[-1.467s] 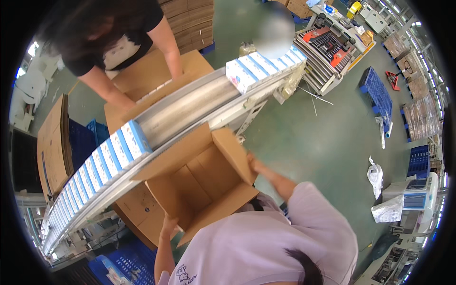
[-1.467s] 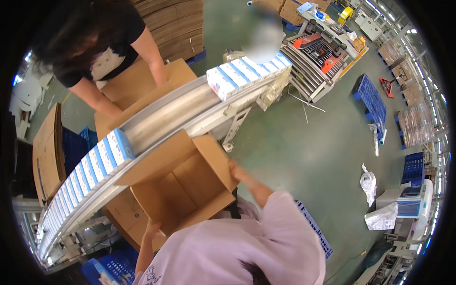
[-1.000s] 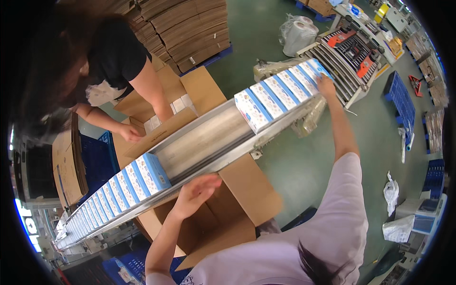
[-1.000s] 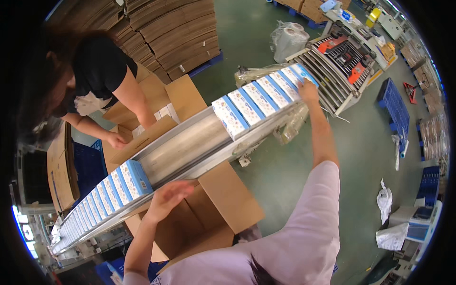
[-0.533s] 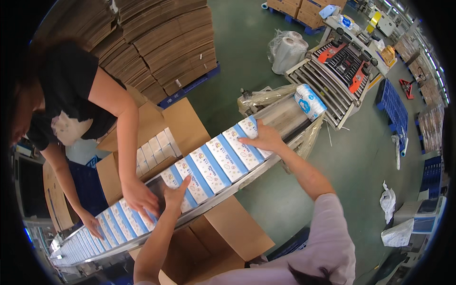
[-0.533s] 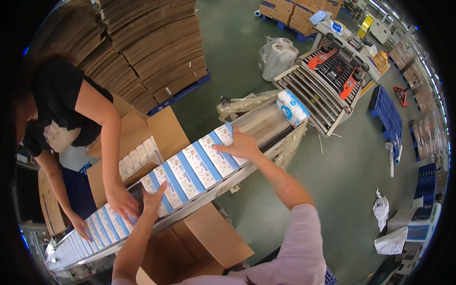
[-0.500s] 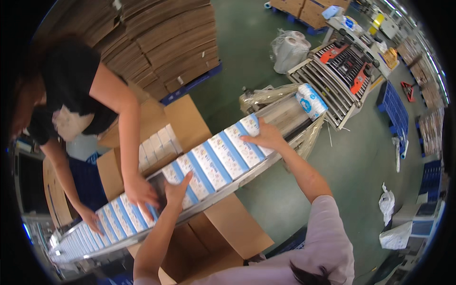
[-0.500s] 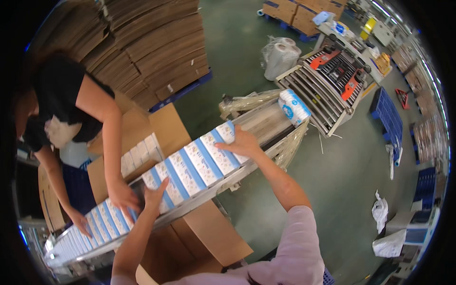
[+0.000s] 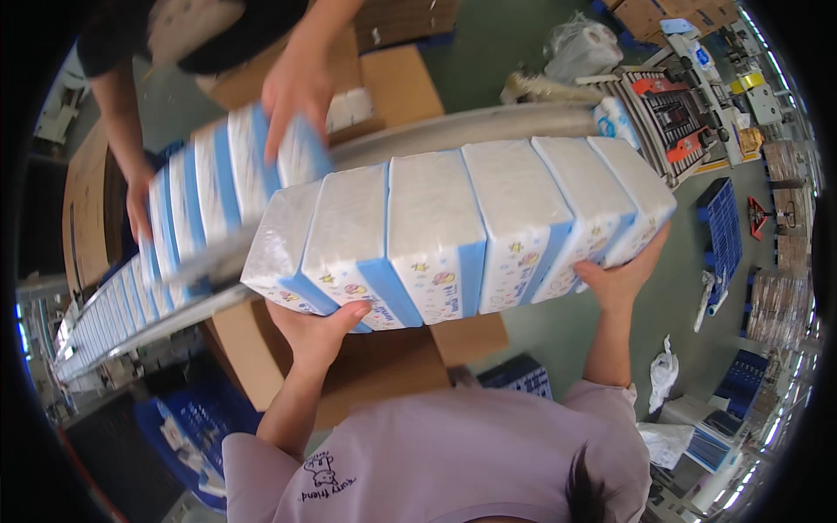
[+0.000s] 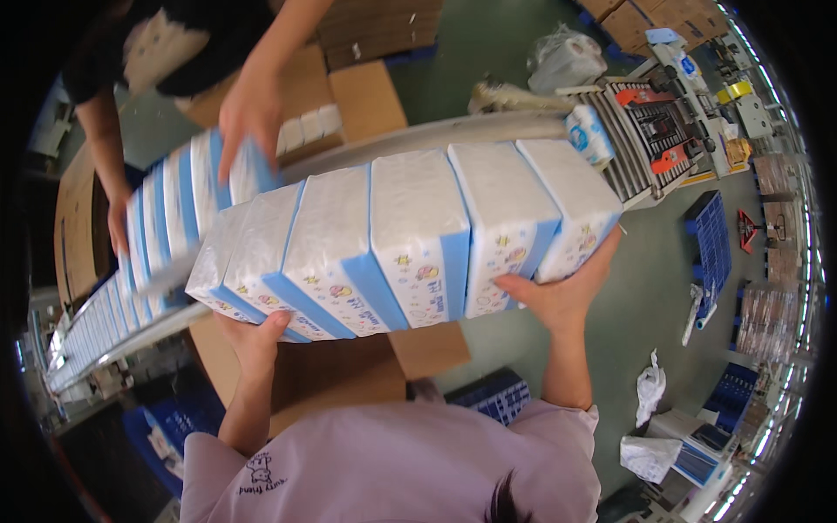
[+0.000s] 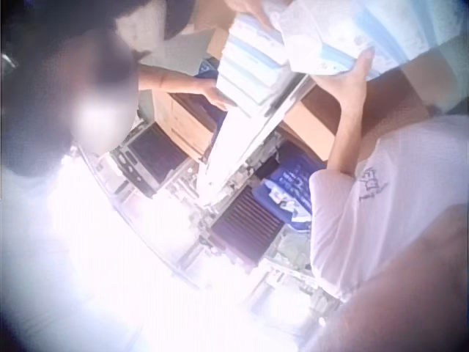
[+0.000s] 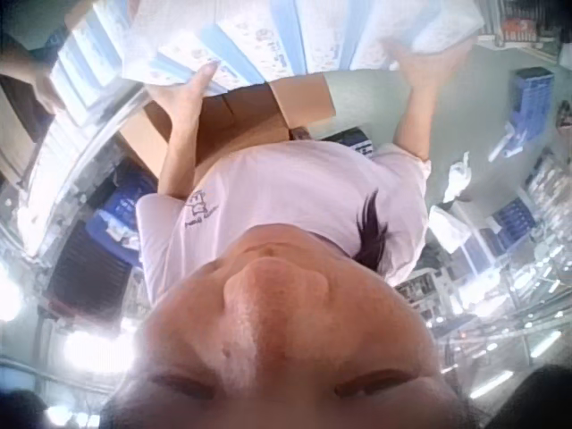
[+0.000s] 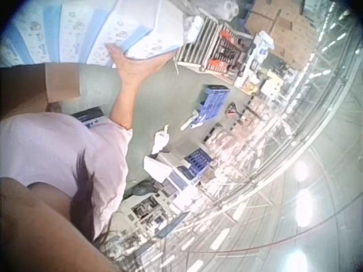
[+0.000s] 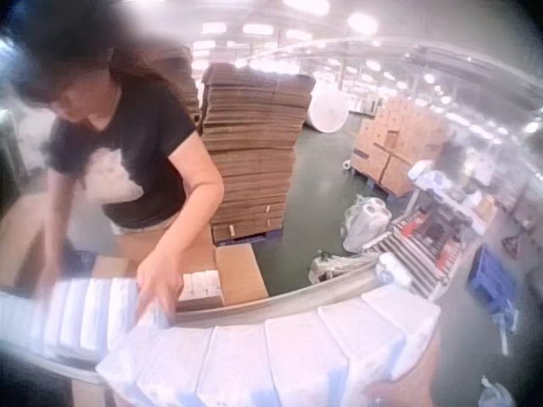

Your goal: The person packs small white and blue packages from a conveyor belt into cardboard boxes. They arrange the packages neatly inside, close the boxes, and move them to a nearby stack. The person also picks up a fallen package from the floor and places it into a box.

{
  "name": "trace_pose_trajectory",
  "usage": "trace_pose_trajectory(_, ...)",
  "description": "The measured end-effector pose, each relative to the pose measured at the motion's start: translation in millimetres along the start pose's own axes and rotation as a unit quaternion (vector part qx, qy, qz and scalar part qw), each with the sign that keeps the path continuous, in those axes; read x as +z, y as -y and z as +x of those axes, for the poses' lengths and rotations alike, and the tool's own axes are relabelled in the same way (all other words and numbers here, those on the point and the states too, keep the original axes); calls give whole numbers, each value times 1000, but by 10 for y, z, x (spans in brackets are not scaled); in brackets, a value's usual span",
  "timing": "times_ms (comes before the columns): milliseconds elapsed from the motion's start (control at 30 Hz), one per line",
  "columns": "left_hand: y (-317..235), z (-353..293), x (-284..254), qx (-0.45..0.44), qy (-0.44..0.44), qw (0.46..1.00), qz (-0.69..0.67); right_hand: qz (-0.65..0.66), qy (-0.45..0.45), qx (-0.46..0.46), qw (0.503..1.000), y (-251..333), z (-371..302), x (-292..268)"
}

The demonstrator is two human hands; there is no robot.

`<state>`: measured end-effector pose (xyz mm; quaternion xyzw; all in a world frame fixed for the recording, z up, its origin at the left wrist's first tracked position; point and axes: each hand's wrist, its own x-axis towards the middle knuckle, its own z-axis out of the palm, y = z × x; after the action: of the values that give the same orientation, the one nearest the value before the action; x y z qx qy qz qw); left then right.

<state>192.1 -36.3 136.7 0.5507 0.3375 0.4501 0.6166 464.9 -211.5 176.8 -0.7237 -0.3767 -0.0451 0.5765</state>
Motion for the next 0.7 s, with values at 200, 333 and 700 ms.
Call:
trace_pose_trajectory(200,252,-810,-1200,-103,-45,984,141,-35,186,152,970,260,-1208,577)
trace_pose_trajectory(333,864,-884,-1703,-398,185,747,500,-244,543,220,773,-171,-1739,1140)
trace_pose_trajectory(700,2972,-1126,-1690,-543,384,604,439,-374,757,249,474,-1596,-2769,2195)
